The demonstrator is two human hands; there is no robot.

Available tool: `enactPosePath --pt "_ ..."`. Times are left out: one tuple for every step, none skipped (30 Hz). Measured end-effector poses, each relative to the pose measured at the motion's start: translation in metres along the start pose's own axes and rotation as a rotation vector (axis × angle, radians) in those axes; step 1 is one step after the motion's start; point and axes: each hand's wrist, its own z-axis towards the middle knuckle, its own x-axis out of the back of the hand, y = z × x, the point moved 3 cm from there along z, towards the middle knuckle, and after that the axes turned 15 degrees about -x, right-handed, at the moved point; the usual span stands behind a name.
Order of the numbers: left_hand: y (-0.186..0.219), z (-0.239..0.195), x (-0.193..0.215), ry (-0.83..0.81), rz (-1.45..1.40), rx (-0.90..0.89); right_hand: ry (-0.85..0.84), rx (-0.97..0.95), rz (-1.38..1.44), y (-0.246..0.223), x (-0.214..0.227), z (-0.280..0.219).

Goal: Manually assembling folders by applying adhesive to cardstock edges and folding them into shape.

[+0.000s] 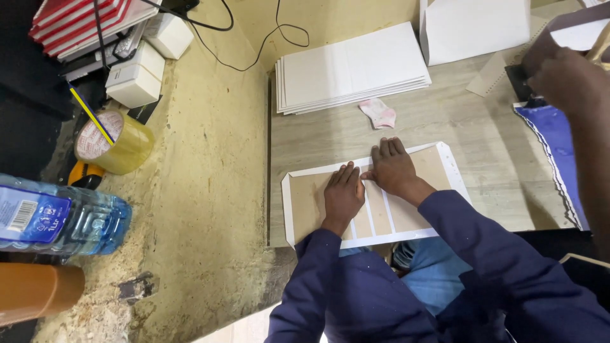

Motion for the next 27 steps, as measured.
enactPosePath --pt "0.001 -0.002 0.0 0.03 0.02 -0.014 0.002 -0.022 -0.01 -0.001 -0.003 -0.004" --pt "0.0 -0.006 0.0 0.026 0.02 -0.007 -0.004 -0.016 -0.011 -0.008 -0.016 -0.009" --pt "-0.001 -0.006 -0.001 0.044 0.005 -0.005 0.101 -0.02 0.014 -0.012 -0.024 -0.013" --pt "-0.002 -0.005 -0.001 0.063 -0.01 -0.002 0.206 -0.024 0.039 -0.015 -0.031 -0.017" --pt "-0.006 -0.008 -0.007 0.065 -0.01 -0.006 0.209 -0.027 0.039 -0.019 -0.039 -0.014" --pt "-0.009 -0.01 -0.013 0.049 -0.029 -0.016 0.261 -0.034 0.031 -0.022 -0.045 -0.012" --pt "-0.012 -0.016 -0.017 0.028 -0.048 -0.024 0.309 -0.039 0.025 -0.028 -0.052 -0.013" --pt "-0.013 -0.02 -0.007 0.025 -0.047 -0.025 0.307 -0.04 0.028 -0.028 -0.049 -0.019" --pt "-0.015 -0.019 0.0 -0.021 -0.066 -0.069 0.309 -0.041 0.028 -0.027 -0.043 -0.02" --pt "-0.017 -0.017 0.007 -0.067 -0.084 -0.113 0.311 -0.042 0.028 -0.025 -0.037 -0.02" --pt "-0.022 -0.013 0.016 -0.061 -0.08 -0.12 0.32 -0.046 0.028 -0.022 -0.035 -0.019" --pt "-0.028 -0.01 0.026 -0.036 -0.033 -0.127 0.309 -0.038 0.054 -0.02 -0.033 -0.017" --pt "-0.032 -0.01 0.037 -0.014 0.013 -0.129 0.293 -0.027 0.079 -0.019 -0.032 -0.018" --pt "-0.034 -0.009 0.04 -0.01 0.015 -0.131 0.297 -0.028 0.079 -0.016 -0.039 -0.013" --pt "-0.037 -0.012 0.043 -0.007 -0.015 -0.079 0.251 -0.018 0.082 -0.014 -0.047 -0.009" --pt "-0.041 -0.014 0.047 -0.004 -0.045 -0.027 0.205 -0.007 0.085 -0.013 -0.056 -0.004" --pt "-0.042 -0.019 0.039 -0.006 -0.041 -0.021 0.203 0.0 0.087 -0.011 -0.044 -0.004" --pt "-0.044 -0.024 0.031 -0.012 -0.022 0.007 0.169 0.006 0.103 -0.009 -0.032 -0.003" --pt "-0.044 -0.029 0.023 -0.019 -0.005 0.034 0.134 0.009 0.118 -0.006 -0.022 -0.003" --pt "-0.042 -0.029 0.022 -0.022 -0.003 0.04 0.13 0.014 0.119 -0.004 -0.02 -0.003" --pt "-0.043 -0.027 0.022 -0.003 0.0 0.062 0.122 0.003 0.134 -0.003 -0.018 -0.001" --pt "-0.043 -0.026 0.022 0.017 0.004 0.084 0.114 -0.009 0.148 -0.001 -0.016 0.001" --pt "-0.045 -0.027 0.019 0.016 0.007 0.087 0.114 -0.005 0.149 -0.003 -0.01 -0.005" --pt "-0.046 -0.027 0.014 0.024 0.024 0.09 0.119 -0.03 0.123 -0.004 -0.006 -0.01" --pt "-0.045 -0.033 0.012 0.024 0.042 0.1 0.117 -0.05 0.099 -0.007 -0.003 -0.02" --pt "-0.044 -0.032 0.016 0.016 0.045 0.109 0.109 -0.041 0.101 -0.012 -0.007 -0.023" --pt "-0.042 -0.029 0.022 0.058 0.05 0.102 0.179 -0.047 0.062 -0.017 -0.009 -0.027"
